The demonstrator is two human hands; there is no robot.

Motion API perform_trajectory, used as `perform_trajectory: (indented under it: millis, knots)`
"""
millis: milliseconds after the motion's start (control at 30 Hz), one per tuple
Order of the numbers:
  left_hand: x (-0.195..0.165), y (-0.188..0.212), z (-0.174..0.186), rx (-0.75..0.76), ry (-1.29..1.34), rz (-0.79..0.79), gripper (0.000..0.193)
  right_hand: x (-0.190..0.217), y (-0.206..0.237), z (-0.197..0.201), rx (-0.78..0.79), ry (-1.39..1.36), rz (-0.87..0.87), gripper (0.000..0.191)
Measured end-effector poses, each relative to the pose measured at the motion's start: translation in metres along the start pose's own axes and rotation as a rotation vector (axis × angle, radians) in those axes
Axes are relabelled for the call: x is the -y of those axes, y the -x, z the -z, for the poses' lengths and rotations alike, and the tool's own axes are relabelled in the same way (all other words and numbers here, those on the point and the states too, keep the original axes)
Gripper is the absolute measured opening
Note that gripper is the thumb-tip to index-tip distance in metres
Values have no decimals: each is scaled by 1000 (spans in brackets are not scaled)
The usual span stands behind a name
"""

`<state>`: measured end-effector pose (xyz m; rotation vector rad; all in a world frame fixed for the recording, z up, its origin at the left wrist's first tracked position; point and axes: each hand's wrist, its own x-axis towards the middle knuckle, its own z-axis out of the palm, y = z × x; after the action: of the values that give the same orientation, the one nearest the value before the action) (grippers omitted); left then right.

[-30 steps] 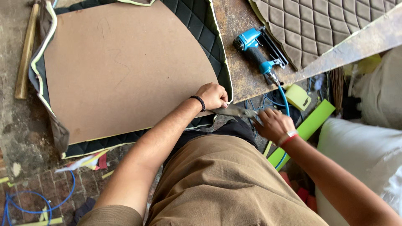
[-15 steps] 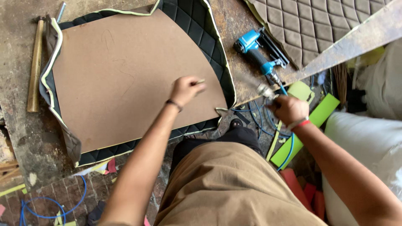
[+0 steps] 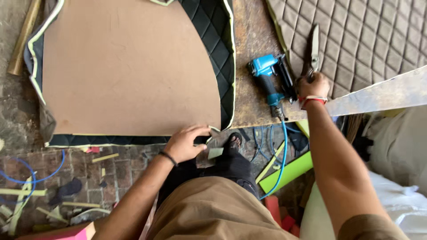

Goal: The person assembles a cushion by layering foam and quilted fabric on a workbench, then staples the edges and trims excess material with scissors.

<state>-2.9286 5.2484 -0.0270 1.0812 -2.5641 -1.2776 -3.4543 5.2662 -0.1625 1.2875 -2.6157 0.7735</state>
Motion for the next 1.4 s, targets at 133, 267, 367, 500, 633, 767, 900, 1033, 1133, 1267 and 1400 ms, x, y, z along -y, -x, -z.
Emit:
perform_trajectory:
  millis: [133,267,367,500,633,767,900,1033,1133,1267,1400]
  knots:
    - [6,-26,10,50,-518,-112,91,54,89,19,-165,-316,151,19]
    - [31,-53,14,120,-521,-321,87,148,222,39,682,-500,-776,16]
    - [36,-78,8,136,-476,-223,54,206,288,45,903,-1010,-783,42]
    - [14,-152,-9,148,-180,-6,32,237,288,30,789,-1195,-949,45]
    - [18,-177,-17,-181,-213,-302,57,244,274,14,829,-839,-811,46]
    - [45,-136,-19,-94,-612,-386,91,254,293,11,651,-548,-497,51]
    - [49,-125,-23,-13,-628,-302,95,264,296,15,490,-382,-349,49]
    - [46,-135,-24,9,-644,-296,92,269,272,17,636,-435,-471,43]
    - [52,-137,-21,12,-596,-315,93,263,240,8,753,-641,-632,36]
    - [59,-135,-7,111,-861,-430,100,257,214,-3,959,-972,-1098,30]
    - [46,-136,9,401,-819,-392,113,254,204,-6,1022,-1107,-1373,27]
